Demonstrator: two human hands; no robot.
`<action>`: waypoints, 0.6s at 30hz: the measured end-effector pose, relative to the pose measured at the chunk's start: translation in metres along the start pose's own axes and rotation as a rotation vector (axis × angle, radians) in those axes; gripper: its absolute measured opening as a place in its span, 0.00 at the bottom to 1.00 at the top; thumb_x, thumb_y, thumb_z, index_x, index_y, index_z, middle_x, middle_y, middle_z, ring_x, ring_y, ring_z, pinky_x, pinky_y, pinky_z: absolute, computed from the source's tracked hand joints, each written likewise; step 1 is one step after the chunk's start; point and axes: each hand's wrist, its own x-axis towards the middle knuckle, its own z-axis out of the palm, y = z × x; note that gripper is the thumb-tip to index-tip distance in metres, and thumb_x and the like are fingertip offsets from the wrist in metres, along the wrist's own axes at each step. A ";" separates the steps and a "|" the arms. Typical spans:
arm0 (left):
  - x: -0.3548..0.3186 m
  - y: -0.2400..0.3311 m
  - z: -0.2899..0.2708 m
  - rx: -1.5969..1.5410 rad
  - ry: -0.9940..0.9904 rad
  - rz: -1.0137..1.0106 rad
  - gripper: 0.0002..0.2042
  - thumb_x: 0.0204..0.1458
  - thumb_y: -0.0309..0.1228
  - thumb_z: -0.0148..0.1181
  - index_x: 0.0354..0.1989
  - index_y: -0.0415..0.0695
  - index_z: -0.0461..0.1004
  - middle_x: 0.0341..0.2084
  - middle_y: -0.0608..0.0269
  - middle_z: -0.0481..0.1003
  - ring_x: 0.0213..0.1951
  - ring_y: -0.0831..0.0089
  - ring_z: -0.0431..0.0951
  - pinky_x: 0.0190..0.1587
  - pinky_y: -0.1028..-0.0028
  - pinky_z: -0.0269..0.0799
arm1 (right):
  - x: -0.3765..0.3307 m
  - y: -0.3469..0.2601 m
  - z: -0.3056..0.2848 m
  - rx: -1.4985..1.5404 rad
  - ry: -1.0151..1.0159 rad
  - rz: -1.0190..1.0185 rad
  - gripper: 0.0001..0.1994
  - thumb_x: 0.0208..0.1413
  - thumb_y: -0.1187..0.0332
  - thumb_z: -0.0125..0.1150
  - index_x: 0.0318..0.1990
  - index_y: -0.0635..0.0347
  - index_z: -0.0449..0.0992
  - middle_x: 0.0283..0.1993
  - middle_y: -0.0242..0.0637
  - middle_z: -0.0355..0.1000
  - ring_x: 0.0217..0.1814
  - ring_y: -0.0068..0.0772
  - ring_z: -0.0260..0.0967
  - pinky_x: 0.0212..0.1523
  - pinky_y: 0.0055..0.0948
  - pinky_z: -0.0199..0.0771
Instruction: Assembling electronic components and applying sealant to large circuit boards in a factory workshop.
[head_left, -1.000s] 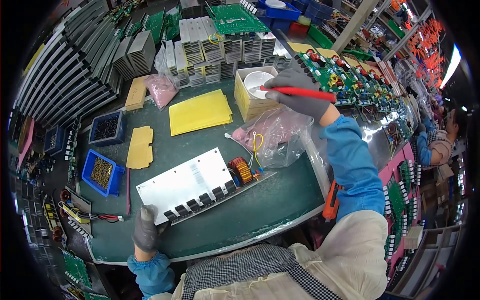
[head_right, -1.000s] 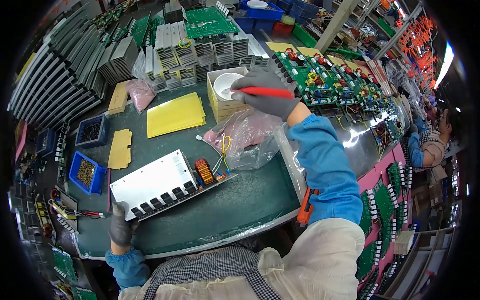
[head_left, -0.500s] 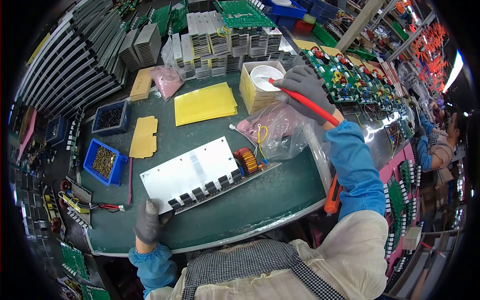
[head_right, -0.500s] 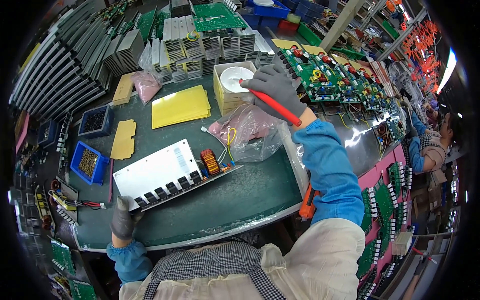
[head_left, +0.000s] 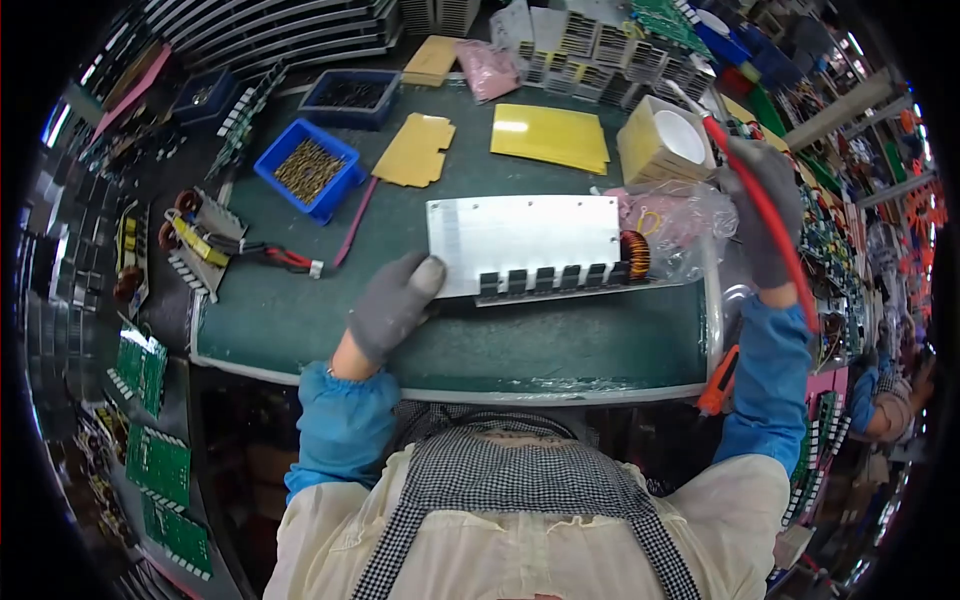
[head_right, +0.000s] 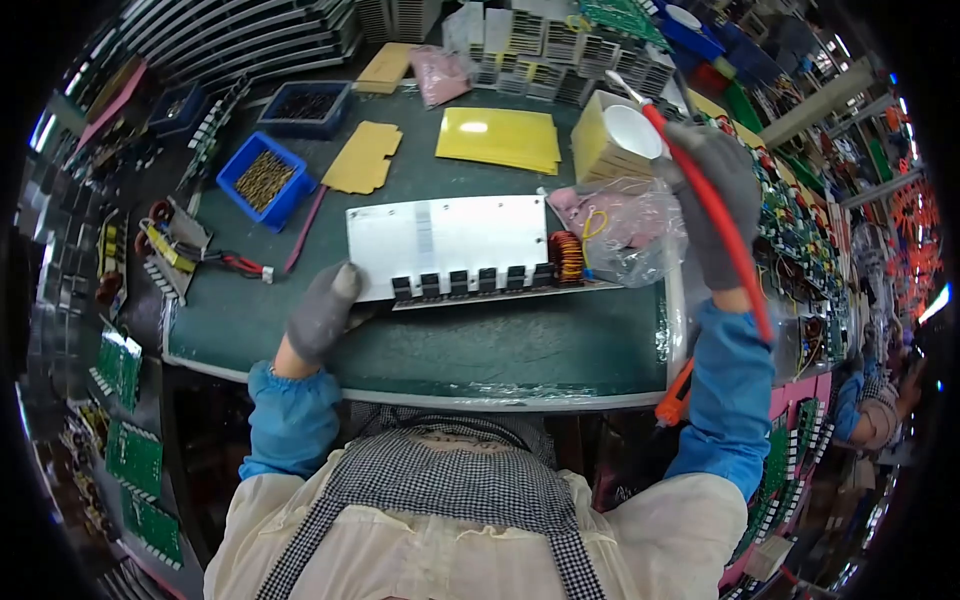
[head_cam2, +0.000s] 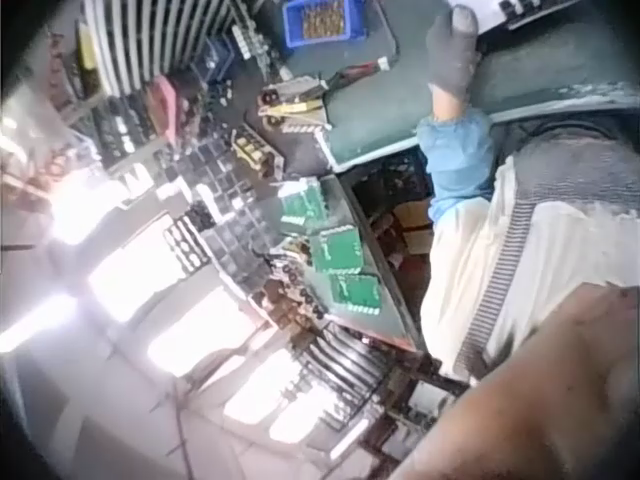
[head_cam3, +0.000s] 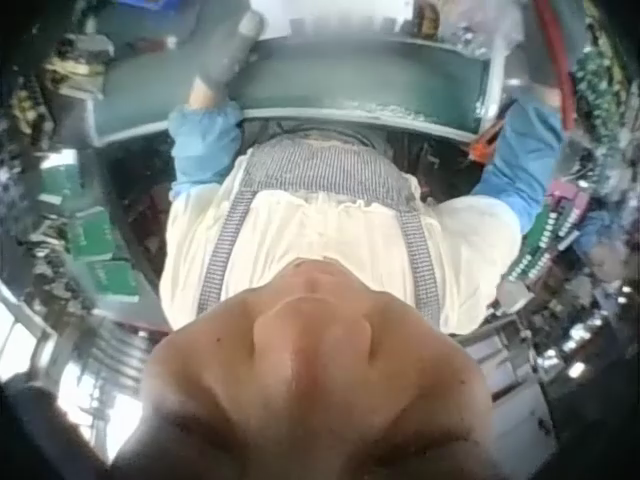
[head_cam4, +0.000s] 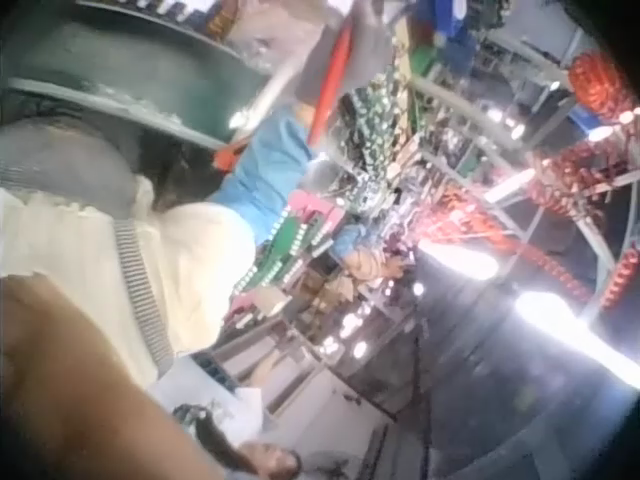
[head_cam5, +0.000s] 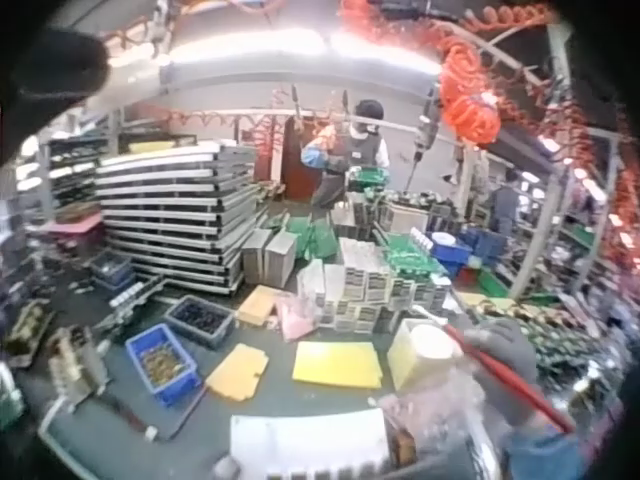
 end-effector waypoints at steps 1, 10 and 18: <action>0.003 0.001 0.001 -0.002 -0.003 -0.001 0.36 0.59 0.63 0.47 0.46 0.33 0.74 0.24 0.59 0.73 0.25 0.75 0.72 0.29 0.72 0.67 | 0.004 -0.023 -0.008 0.167 0.028 0.164 0.15 0.51 0.73 0.68 0.48 0.62 0.77 0.42 0.40 0.77 0.47 0.35 0.74 0.50 0.35 0.72; -0.001 -0.001 0.002 -0.058 -0.009 0.020 0.41 0.54 0.69 0.49 0.40 0.32 0.75 0.22 0.59 0.72 0.24 0.73 0.71 0.30 0.71 0.68 | 0.048 -0.157 -0.010 0.730 -0.210 0.160 0.12 0.56 0.76 0.64 0.47 0.69 0.75 0.43 0.41 0.76 0.43 0.27 0.77 0.45 0.26 0.79; 0.006 -0.010 0.000 -0.056 -0.044 0.019 0.42 0.52 0.71 0.50 0.35 0.32 0.75 0.20 0.59 0.72 0.25 0.72 0.72 0.31 0.70 0.69 | 0.061 -0.178 0.024 0.557 -0.203 0.033 0.14 0.53 0.60 0.71 0.39 0.62 0.80 0.31 0.38 0.78 0.35 0.29 0.79 0.36 0.27 0.77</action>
